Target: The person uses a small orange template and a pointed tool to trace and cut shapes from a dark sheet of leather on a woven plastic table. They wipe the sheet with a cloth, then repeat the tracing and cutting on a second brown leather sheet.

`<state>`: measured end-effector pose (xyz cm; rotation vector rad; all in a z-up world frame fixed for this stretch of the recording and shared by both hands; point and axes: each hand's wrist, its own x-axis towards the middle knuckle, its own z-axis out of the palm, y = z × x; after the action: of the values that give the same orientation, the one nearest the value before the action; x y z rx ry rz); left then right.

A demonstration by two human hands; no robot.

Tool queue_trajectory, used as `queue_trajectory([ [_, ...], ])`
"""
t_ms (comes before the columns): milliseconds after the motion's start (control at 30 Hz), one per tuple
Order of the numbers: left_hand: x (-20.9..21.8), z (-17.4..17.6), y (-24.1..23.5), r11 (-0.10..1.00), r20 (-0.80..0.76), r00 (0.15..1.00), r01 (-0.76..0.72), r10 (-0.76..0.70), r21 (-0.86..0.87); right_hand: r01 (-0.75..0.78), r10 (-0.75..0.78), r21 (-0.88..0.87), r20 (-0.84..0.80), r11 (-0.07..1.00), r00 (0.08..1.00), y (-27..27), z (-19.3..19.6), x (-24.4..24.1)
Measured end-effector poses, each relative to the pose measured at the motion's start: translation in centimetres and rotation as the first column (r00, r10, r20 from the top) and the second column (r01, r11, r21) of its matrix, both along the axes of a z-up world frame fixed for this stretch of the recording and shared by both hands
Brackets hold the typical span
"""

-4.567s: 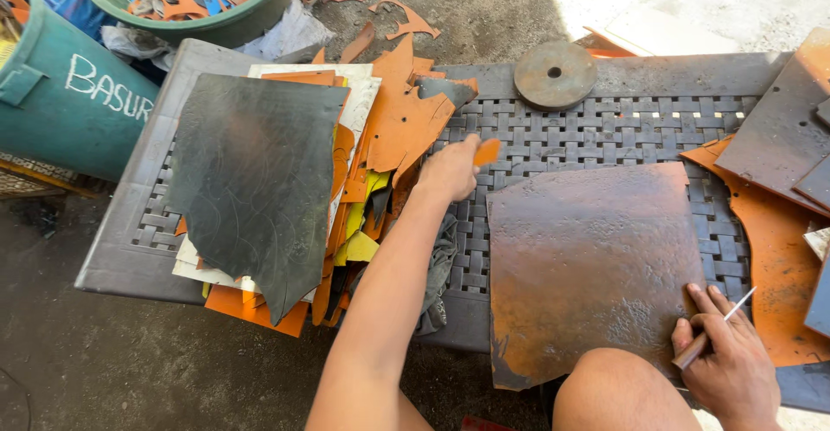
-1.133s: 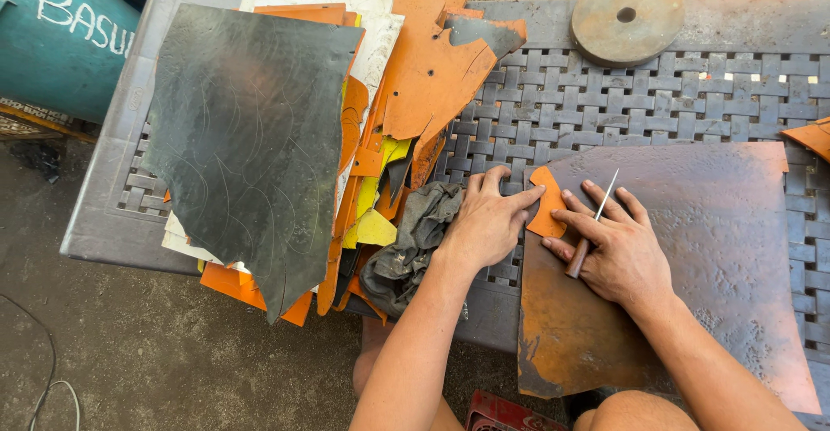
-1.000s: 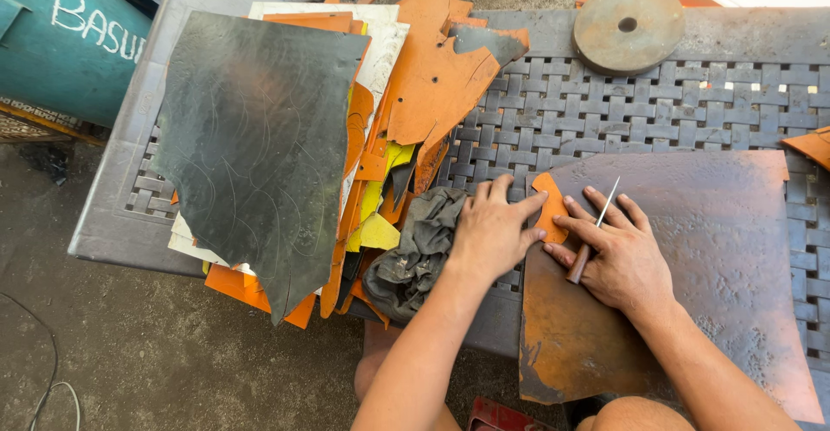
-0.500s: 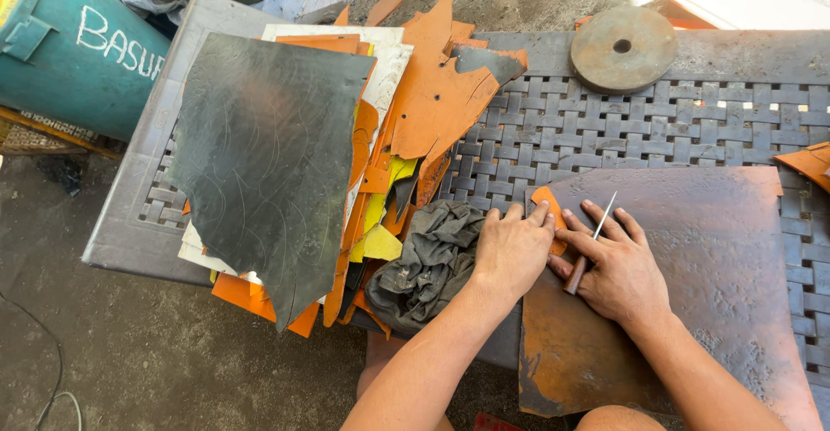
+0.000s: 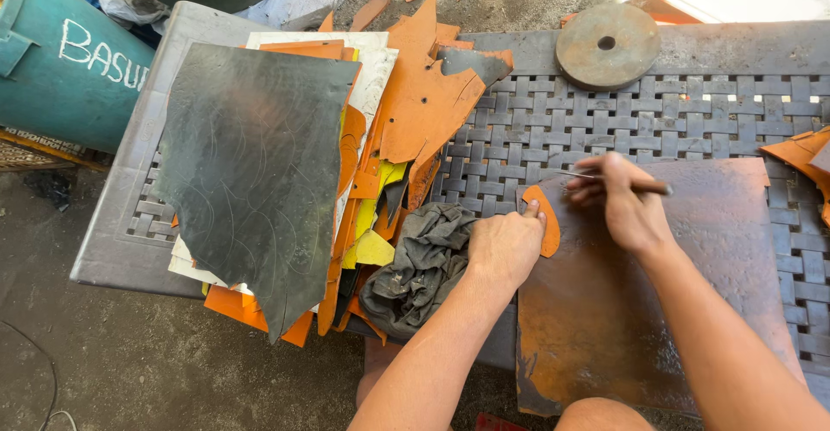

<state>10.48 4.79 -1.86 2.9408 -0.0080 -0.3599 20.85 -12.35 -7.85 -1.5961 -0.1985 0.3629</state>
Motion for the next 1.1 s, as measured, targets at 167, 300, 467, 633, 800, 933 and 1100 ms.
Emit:
queue_trajectory([
  [167, 0.4, 0.4, 0.2, 1.000, -0.029, 1.000, 0.012, -0.013, -0.004, -0.055, 0.048, -0.043, -0.150, 0.998, 0.987, 1.3, 0.7, 1.6],
  [300, 0.6, 0.6, 0.2, 1.000, -0.057, 0.998, 0.008, -0.009, -0.006, -0.095, 0.091, -0.026, -0.131, 0.995, 0.987, 1.0, 0.5, 1.4],
  [467, 0.8, 1.0, -0.3, 1.000, -0.100, 0.995, 0.008, -0.005, 0.030, -0.145, 0.137, -0.089, -0.093, 0.985, 0.986, 1.2, 0.6, 1.4],
  [633, 1.1, 1.2, -0.4, 0.997, -0.125, 0.992, 0.041, -0.033, 0.066, -0.194, 0.201, -0.190, 0.017, 0.963, 0.980, 1.6, 2.1, 0.8],
  [800, 1.1, 1.0, -0.6, 0.997, -0.120, 0.992, 0.042, -0.034, 0.063, -0.168, 0.235, -0.460, 0.093, 0.872, 0.968, 1.2, 4.5, -1.0],
  [933, 1.3, 1.0, -0.7, 0.998, -0.116, 0.993, 0.019, -0.012, 0.057, -0.063, 0.217, -0.573, 0.205, 0.817, 0.955, 0.7, 6.2, -4.3],
  [1100, 1.4, 0.6, -1.0, 0.999, -0.106, 0.994, 0.001, 0.004, 0.049, 0.055, 0.325, -0.767, 0.335, 0.639, 0.884, 0.5, 6.6, -9.3],
])
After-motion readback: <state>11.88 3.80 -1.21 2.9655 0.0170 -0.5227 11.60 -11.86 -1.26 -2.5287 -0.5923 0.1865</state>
